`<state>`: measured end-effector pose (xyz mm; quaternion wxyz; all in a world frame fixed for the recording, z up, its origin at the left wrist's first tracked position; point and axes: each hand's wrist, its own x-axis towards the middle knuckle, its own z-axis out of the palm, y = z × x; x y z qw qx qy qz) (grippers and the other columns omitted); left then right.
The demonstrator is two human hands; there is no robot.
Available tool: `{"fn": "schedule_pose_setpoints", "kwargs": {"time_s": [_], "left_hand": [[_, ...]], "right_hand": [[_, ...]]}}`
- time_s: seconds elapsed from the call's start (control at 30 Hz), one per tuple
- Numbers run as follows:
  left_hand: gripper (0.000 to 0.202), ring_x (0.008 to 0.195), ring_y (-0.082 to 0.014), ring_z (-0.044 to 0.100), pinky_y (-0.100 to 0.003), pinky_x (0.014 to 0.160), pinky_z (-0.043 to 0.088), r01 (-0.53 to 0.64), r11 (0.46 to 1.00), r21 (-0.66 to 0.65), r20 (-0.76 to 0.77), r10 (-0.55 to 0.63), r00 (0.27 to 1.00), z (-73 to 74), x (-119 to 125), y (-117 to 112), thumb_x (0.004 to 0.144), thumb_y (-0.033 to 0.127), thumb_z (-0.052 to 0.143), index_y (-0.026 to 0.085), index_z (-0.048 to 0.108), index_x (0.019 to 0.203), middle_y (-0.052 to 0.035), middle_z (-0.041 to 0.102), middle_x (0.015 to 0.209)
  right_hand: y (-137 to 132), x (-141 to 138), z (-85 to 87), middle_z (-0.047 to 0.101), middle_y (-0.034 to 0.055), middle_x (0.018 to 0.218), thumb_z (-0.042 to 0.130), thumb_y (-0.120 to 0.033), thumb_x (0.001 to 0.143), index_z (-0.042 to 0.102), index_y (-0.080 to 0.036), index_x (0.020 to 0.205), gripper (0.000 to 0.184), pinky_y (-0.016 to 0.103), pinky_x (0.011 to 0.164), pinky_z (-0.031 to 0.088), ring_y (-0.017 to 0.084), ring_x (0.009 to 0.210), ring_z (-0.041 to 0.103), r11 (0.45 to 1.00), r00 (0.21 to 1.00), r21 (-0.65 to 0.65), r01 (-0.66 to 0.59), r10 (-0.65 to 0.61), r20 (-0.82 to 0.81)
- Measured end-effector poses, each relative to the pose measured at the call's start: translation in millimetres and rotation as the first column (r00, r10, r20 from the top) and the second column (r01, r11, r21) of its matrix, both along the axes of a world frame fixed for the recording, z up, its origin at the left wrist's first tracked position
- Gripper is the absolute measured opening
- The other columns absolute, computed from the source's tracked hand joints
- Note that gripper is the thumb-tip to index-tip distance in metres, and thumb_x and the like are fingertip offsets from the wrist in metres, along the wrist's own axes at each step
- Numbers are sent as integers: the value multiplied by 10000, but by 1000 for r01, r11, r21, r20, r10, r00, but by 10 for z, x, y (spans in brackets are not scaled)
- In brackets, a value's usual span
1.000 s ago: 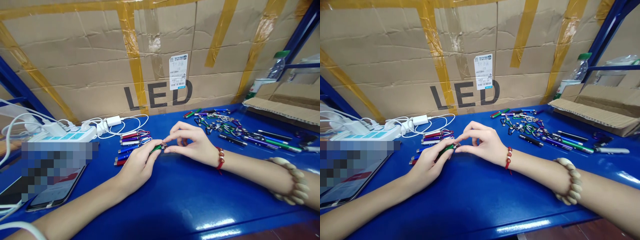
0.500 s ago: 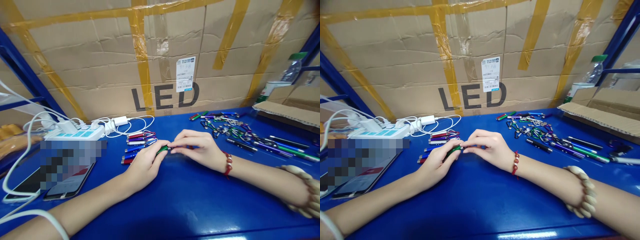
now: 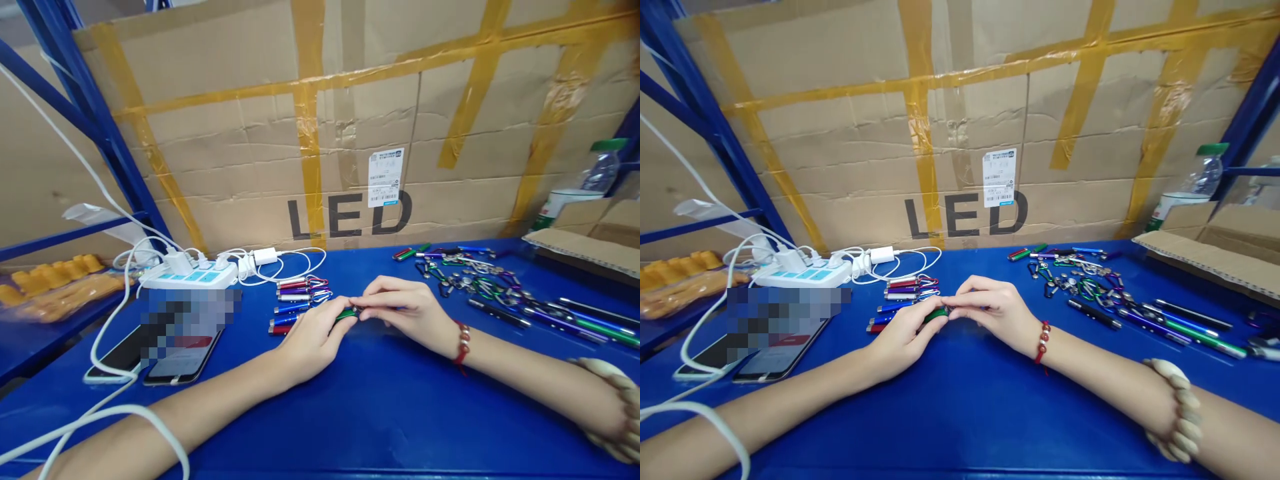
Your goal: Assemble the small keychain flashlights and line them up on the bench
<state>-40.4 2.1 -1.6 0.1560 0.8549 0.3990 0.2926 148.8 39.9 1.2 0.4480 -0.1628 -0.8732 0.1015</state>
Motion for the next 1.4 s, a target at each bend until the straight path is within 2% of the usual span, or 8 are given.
{"fn": "schedule_pose_setpoints", "kwargs": {"time_s": [0.17,0.37,0.57,0.77,1.03,1.23,1.4], "left_hand": [[179,751,-161,565,-267,678,441,16,1000,1,26,-16,1000,-2,9,2,923,229,372,185,543,953,-38,624,868],[159,680,-145,551,-247,633,431,8,1000,14,61,-9,998,30,32,-15,918,233,379,187,531,929,-16,609,795],[126,612,-129,509,-238,587,408,-15,1000,5,84,14,996,12,29,-13,920,243,364,196,481,916,13,551,693],[78,584,-118,482,-236,584,390,-25,999,-34,112,28,993,-7,27,-3,912,225,366,199,426,870,29,526,654],[90,582,-118,472,-233,580,363,-14,997,-80,105,22,994,-11,27,5,915,247,361,199,416,862,33,518,658],[163,636,-129,504,-236,628,393,19,998,-66,98,-12,995,4,17,5,922,222,348,188,472,1022,19,524,692],[198,650,-127,507,-227,642,400,21,998,-67,95,-14,995,-2,7,10,923,215,359,191,510,1049,22,520,696]], "right_hand": [[2,-24,9,615,36,763,581,-339,815,716,-221,923,209,202,551,471,92,629,566,998,999,-54,-35,33,-28],[-26,-40,17,623,24,734,653,-353,752,716,-168,842,215,172,424,422,43,461,499,967,991,-251,-46,13,-133],[-32,-34,38,632,19,732,668,-347,739,710,-163,831,211,175,422,414,39,448,490,956,987,-293,-33,-15,-159],[2,6,35,646,17,723,684,-328,725,707,-154,824,201,193,477,427,57,488,508,967,991,-252,28,-61,-122],[-30,12,39,659,31,758,662,-257,755,699,-151,840,141,187,518,449,84,590,574,978,997,-207,-12,-4,-77],[-60,15,43,665,38,779,629,-201,785,694,-154,890,132,182,522,446,81,599,562,991,998,-131,8,-16,-64],[-51,26,39,657,41,799,584,-161,818,683,-161,976,187,193,592,476,80,630,577,992,998,-113,-56,52,-39]]}}
